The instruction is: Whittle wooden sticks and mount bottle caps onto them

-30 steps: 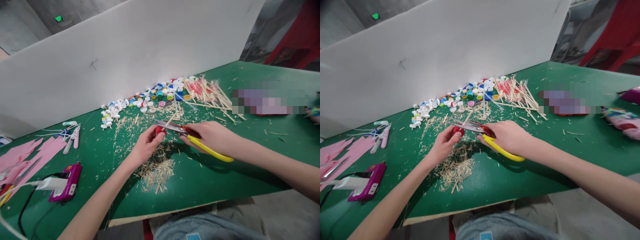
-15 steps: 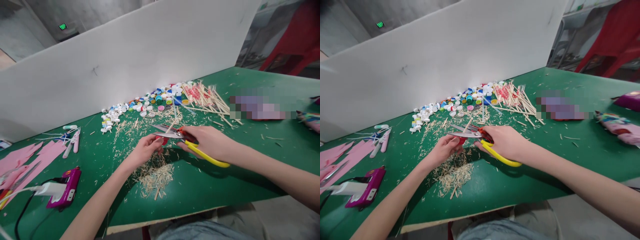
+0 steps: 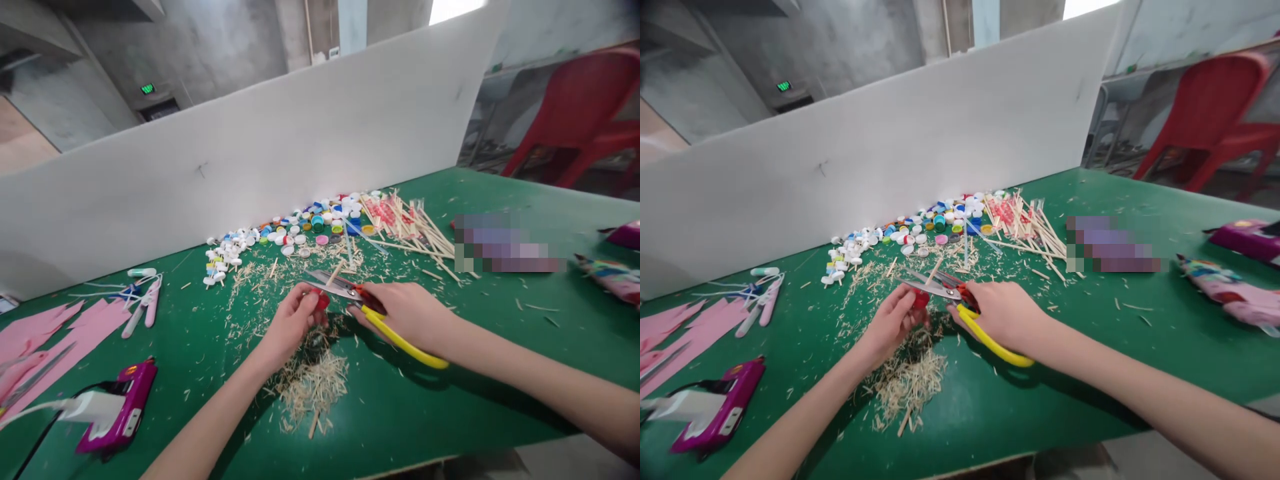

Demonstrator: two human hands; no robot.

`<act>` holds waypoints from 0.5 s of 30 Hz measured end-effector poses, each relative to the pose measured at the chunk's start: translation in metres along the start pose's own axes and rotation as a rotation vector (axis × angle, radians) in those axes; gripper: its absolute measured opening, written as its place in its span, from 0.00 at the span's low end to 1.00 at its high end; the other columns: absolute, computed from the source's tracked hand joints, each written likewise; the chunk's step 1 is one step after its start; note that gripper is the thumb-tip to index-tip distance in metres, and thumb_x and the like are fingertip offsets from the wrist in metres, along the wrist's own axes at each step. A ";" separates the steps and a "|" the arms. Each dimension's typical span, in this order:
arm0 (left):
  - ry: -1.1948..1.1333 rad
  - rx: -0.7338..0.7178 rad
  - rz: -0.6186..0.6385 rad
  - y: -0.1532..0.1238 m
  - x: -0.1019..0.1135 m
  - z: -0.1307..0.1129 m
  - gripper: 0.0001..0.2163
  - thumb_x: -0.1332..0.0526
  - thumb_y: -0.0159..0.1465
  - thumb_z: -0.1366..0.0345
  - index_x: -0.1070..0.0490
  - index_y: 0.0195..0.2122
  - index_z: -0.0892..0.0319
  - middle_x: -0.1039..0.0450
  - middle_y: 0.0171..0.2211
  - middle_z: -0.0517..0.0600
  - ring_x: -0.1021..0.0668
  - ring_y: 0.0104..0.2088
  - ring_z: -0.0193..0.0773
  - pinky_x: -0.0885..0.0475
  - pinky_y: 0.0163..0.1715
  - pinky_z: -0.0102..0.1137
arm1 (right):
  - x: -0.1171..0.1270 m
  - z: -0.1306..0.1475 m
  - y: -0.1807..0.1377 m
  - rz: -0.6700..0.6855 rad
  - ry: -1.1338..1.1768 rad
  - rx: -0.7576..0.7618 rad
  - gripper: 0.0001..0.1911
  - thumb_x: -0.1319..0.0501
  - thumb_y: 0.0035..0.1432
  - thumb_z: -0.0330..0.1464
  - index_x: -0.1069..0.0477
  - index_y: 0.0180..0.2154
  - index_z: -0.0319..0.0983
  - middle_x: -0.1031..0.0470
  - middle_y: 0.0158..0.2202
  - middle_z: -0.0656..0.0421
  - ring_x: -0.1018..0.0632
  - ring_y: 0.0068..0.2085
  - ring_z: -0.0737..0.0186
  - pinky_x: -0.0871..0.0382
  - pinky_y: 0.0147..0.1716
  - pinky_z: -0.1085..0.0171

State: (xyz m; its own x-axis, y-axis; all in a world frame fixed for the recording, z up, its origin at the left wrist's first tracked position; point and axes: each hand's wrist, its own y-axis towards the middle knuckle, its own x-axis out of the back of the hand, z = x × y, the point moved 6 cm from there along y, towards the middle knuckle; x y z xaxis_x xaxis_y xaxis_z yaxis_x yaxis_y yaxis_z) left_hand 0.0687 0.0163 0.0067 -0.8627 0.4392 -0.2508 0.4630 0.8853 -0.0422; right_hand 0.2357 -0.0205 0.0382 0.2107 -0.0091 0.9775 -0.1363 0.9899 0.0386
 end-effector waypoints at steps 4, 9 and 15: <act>0.032 -0.043 -0.015 0.000 0.004 -0.002 0.19 0.36 0.59 0.49 0.29 0.42 0.60 0.30 0.30 0.45 0.29 0.25 0.25 0.32 0.30 0.27 | -0.001 -0.002 -0.001 0.002 0.034 -0.035 0.33 0.55 0.59 0.60 0.32 0.35 0.37 0.28 0.31 0.52 0.30 0.28 0.61 0.47 0.27 0.65; 0.019 0.078 0.144 -0.001 0.006 -0.003 0.15 0.37 0.62 0.54 0.26 0.43 0.59 0.34 0.27 0.45 0.31 0.25 0.26 0.31 0.31 0.28 | -0.002 -0.005 -0.002 0.037 0.149 -0.028 0.33 0.51 0.56 0.61 0.34 0.39 0.36 0.28 0.36 0.52 0.29 0.32 0.60 0.41 0.30 0.64; -0.065 0.260 0.324 -0.007 0.004 -0.006 0.11 0.37 0.63 0.58 0.25 0.34 0.63 0.45 0.22 0.43 0.38 0.23 0.26 0.36 0.26 0.27 | -0.002 -0.001 -0.003 0.033 0.185 0.024 0.32 0.50 0.57 0.59 0.33 0.40 0.36 0.29 0.35 0.53 0.30 0.32 0.62 0.41 0.30 0.65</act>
State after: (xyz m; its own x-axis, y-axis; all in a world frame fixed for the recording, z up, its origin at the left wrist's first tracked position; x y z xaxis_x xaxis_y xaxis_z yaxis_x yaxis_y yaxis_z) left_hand 0.0609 0.0132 0.0116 -0.6531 0.6706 -0.3518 0.7514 0.6314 -0.1916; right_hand 0.2367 -0.0231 0.0361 0.3800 0.0515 0.9235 -0.1684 0.9856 0.0143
